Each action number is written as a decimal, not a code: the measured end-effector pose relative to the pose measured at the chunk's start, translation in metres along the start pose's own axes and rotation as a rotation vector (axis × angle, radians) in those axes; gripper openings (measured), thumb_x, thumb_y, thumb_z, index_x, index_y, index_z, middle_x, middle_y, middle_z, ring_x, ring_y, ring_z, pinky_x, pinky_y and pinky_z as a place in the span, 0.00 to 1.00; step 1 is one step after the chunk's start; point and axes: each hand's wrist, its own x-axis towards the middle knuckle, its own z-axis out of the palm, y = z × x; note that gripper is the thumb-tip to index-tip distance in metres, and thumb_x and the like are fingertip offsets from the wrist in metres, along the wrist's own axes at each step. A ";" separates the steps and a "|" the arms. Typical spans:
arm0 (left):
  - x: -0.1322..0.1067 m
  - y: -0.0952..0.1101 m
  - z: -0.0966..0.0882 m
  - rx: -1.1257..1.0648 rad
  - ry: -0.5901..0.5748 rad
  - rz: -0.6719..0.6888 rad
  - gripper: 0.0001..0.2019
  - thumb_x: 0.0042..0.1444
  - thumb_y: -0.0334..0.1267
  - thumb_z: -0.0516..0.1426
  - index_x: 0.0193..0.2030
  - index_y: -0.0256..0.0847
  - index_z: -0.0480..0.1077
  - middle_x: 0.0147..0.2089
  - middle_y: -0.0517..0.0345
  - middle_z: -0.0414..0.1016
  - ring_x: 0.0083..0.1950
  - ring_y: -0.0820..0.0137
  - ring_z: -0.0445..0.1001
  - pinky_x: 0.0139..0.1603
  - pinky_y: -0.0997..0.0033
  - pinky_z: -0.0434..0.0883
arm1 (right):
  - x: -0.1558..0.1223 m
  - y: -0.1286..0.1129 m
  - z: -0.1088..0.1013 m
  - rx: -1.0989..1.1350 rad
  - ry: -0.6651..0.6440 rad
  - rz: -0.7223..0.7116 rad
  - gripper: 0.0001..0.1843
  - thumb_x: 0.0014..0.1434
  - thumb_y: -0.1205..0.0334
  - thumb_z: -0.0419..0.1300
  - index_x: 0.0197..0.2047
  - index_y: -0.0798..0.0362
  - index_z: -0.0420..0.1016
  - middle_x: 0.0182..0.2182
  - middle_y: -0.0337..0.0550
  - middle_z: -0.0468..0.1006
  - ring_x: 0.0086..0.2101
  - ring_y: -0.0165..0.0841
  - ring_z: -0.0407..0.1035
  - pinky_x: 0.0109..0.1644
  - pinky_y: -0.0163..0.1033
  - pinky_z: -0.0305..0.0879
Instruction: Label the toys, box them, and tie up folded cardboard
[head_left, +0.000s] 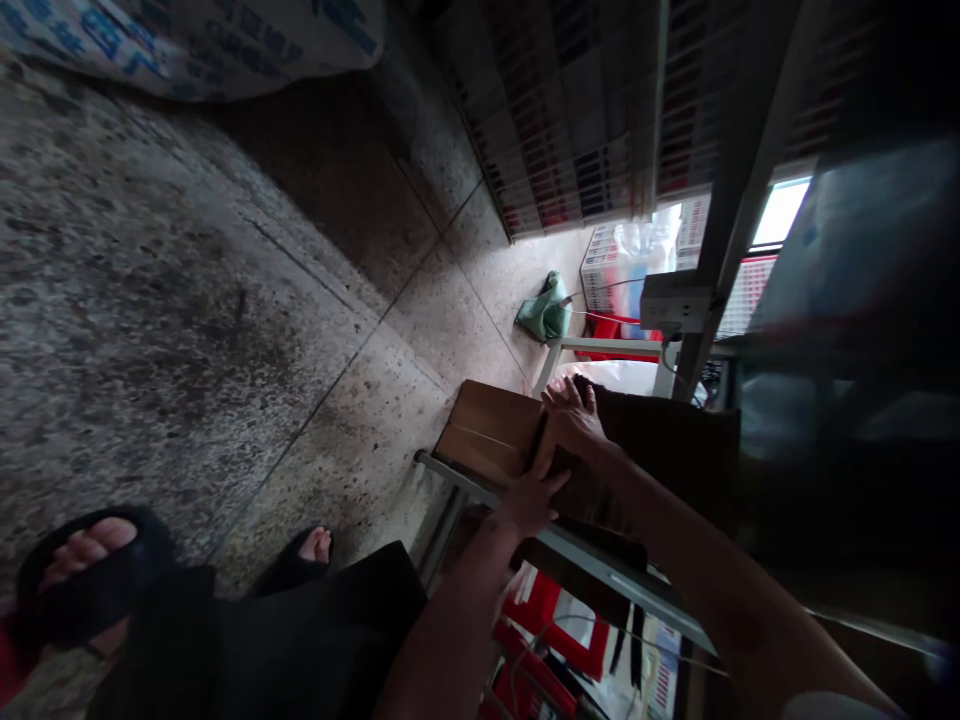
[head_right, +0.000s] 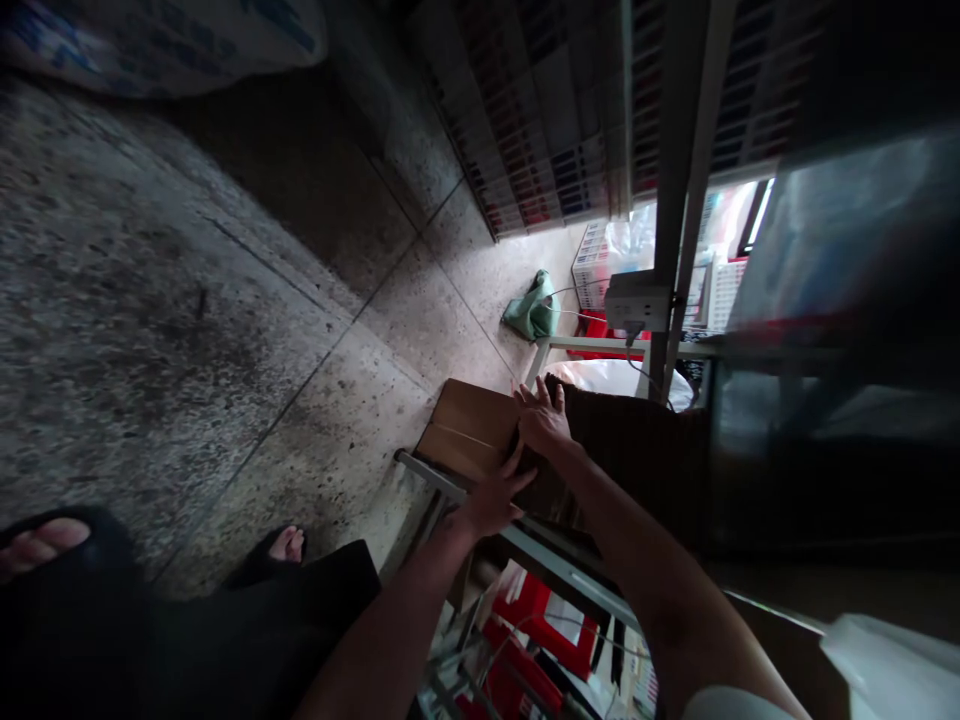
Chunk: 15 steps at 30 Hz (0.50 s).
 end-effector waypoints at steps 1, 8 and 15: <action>-0.001 -0.003 -0.001 -0.018 0.013 -0.019 0.37 0.49 0.29 0.59 0.67 0.46 0.56 0.74 0.50 0.34 0.68 0.54 0.56 0.66 0.56 0.60 | 0.003 -0.002 0.002 -0.009 -0.003 0.007 0.33 0.59 0.67 0.46 0.68 0.53 0.52 0.68 0.43 0.49 0.67 0.48 0.28 0.66 0.66 0.26; -0.017 -0.030 -0.008 -0.079 0.252 -0.320 0.35 0.47 0.26 0.57 0.65 0.45 0.59 0.71 0.50 0.50 0.65 0.59 0.61 0.64 0.61 0.62 | 0.056 -0.073 0.020 -0.032 -0.063 0.027 0.35 0.59 0.65 0.46 0.69 0.64 0.46 0.69 0.55 0.42 0.67 0.51 0.22 0.64 0.63 0.11; -0.036 -0.044 -0.023 0.081 0.284 -0.346 0.25 0.53 0.27 0.53 0.59 0.42 0.66 0.56 0.49 0.70 0.56 0.61 0.69 0.60 0.62 0.65 | 0.049 -0.072 0.088 0.053 -0.046 0.016 0.37 0.64 0.57 0.43 0.70 0.69 0.40 0.69 0.63 0.37 0.67 0.48 0.21 0.65 0.58 0.14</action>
